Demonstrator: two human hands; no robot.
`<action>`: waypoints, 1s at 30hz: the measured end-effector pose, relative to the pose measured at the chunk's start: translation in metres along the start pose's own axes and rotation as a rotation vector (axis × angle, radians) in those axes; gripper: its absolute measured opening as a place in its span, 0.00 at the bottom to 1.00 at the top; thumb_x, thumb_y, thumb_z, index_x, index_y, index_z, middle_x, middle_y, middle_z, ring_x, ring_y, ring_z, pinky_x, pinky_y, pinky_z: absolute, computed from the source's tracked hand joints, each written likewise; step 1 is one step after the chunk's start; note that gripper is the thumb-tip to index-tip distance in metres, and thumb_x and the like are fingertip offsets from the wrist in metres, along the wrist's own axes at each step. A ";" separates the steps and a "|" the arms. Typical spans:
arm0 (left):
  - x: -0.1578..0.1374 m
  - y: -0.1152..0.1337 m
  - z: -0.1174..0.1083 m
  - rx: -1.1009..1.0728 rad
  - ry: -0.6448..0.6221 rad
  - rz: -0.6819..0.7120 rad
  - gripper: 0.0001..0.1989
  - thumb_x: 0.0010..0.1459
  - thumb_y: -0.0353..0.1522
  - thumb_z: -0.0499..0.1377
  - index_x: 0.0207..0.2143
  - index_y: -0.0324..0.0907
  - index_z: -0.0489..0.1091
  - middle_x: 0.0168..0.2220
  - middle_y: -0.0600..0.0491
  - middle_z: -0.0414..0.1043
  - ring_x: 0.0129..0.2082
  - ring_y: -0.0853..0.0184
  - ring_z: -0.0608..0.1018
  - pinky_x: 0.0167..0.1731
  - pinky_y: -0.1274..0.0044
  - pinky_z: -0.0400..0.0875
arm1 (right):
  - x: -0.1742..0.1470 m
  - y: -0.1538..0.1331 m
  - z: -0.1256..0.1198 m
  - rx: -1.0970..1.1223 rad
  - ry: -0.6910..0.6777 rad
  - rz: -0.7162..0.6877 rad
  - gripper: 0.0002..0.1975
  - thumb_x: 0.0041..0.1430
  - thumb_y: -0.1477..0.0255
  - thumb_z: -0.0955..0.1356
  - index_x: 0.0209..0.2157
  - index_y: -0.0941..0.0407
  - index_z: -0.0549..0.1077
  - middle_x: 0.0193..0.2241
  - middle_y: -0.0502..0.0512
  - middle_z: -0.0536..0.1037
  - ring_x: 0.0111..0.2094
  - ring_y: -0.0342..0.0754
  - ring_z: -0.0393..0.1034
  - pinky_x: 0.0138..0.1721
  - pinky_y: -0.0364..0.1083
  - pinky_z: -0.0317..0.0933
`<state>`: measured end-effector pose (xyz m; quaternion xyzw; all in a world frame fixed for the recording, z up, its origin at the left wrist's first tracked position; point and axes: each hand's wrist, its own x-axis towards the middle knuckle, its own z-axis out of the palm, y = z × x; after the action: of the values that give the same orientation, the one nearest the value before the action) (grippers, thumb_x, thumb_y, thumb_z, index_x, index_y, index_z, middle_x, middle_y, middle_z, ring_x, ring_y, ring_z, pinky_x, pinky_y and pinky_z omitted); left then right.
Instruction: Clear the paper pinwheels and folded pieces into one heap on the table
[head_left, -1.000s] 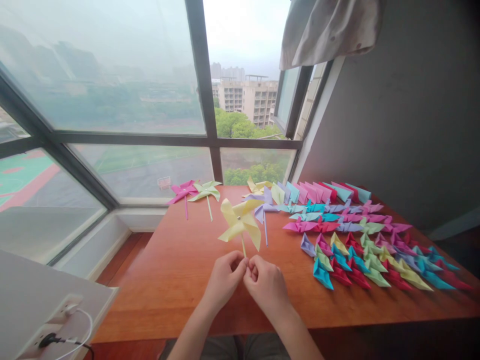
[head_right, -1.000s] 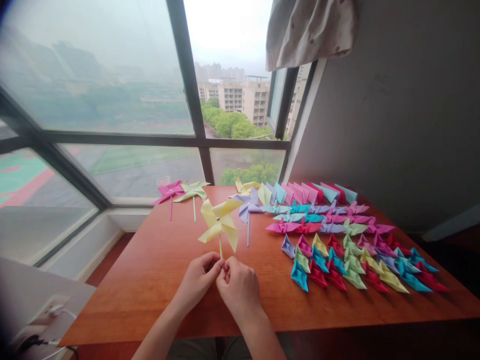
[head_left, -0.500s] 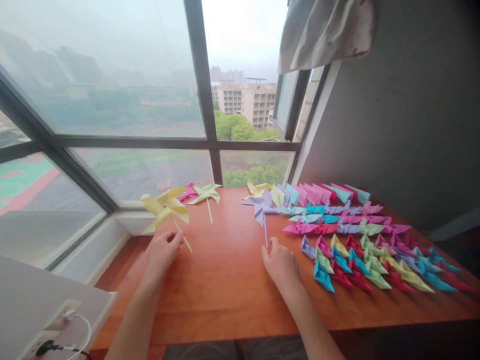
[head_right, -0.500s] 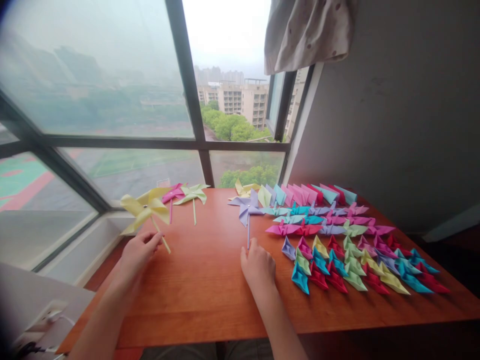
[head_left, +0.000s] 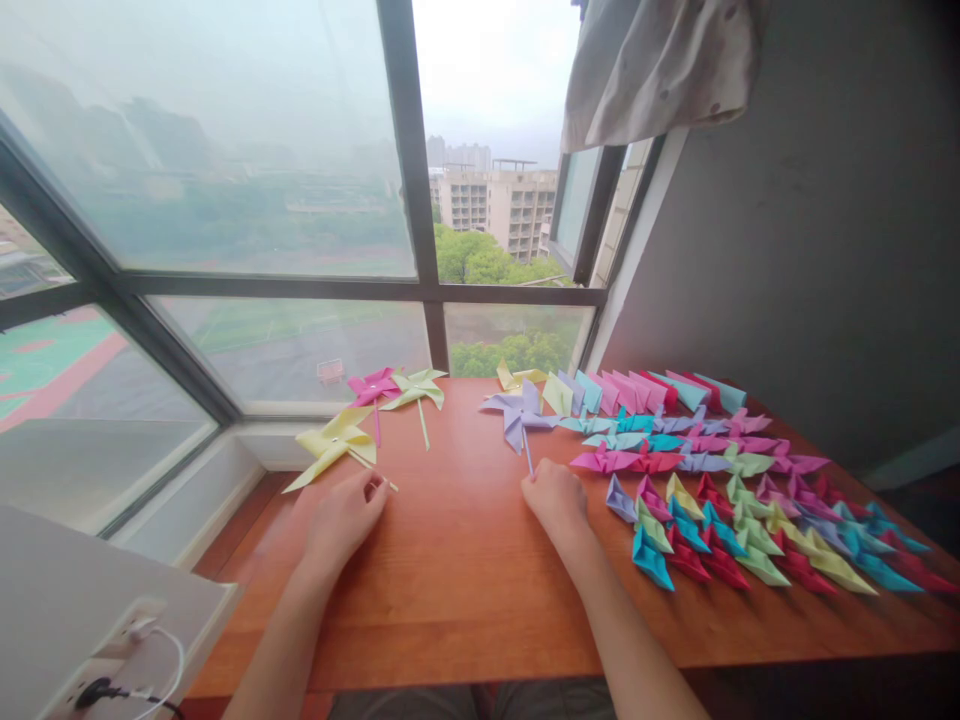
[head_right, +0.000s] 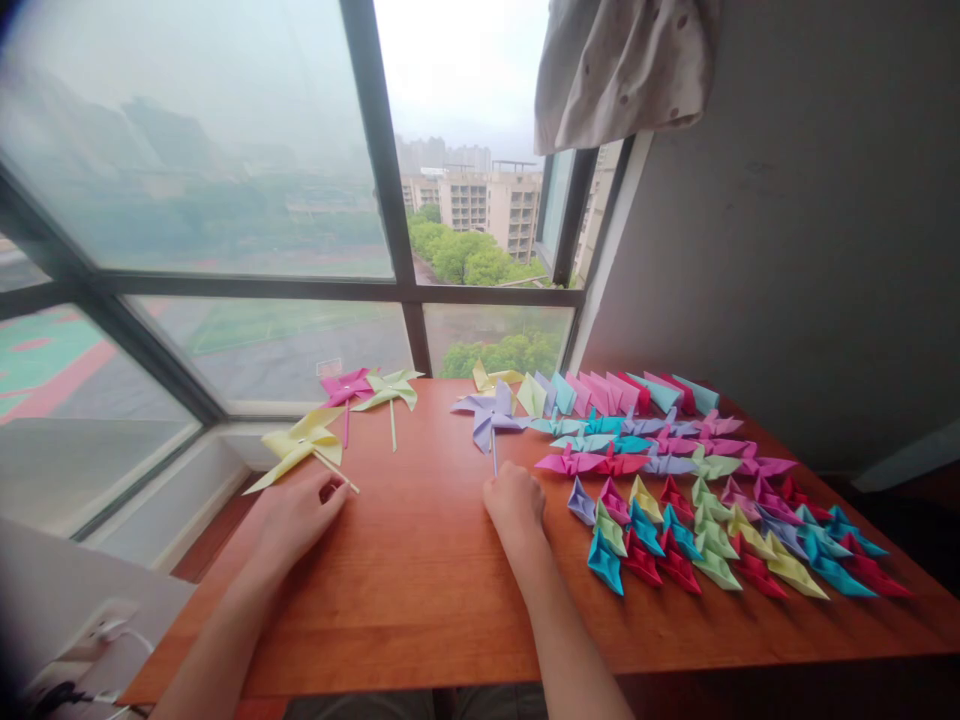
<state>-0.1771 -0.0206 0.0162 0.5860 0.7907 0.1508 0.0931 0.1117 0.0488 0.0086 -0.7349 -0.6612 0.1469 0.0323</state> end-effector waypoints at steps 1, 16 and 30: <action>-0.003 0.001 0.002 -0.015 -0.010 0.009 0.13 0.58 0.40 0.51 0.31 0.44 0.71 0.29 0.53 0.77 0.32 0.62 0.77 0.28 0.77 0.60 | -0.001 0.000 0.000 0.006 0.001 0.007 0.13 0.60 0.69 0.62 0.40 0.58 0.75 0.38 0.64 0.80 0.41 0.57 0.76 0.37 0.47 0.65; -0.092 0.061 0.051 -0.148 0.014 0.289 0.11 0.62 0.34 0.50 0.32 0.43 0.71 0.32 0.48 0.77 0.34 0.59 0.77 0.34 0.73 0.66 | -0.075 -0.060 0.008 0.160 0.118 -0.520 0.05 0.61 0.71 0.65 0.37 0.53 0.73 0.31 0.52 0.80 0.34 0.46 0.76 0.32 0.40 0.57; -0.110 0.068 0.051 -0.056 0.058 0.360 0.09 0.61 0.30 0.51 0.29 0.43 0.68 0.29 0.50 0.73 0.32 0.61 0.74 0.34 0.72 0.63 | -0.029 -0.065 0.002 -0.016 0.022 -0.417 0.12 0.65 0.65 0.63 0.41 0.55 0.74 0.37 0.60 0.80 0.39 0.51 0.76 0.38 0.45 0.63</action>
<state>-0.0672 -0.1008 -0.0110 0.7106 0.6709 0.2039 0.0579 0.0463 0.0284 0.0275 -0.5838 -0.7999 0.1237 0.0633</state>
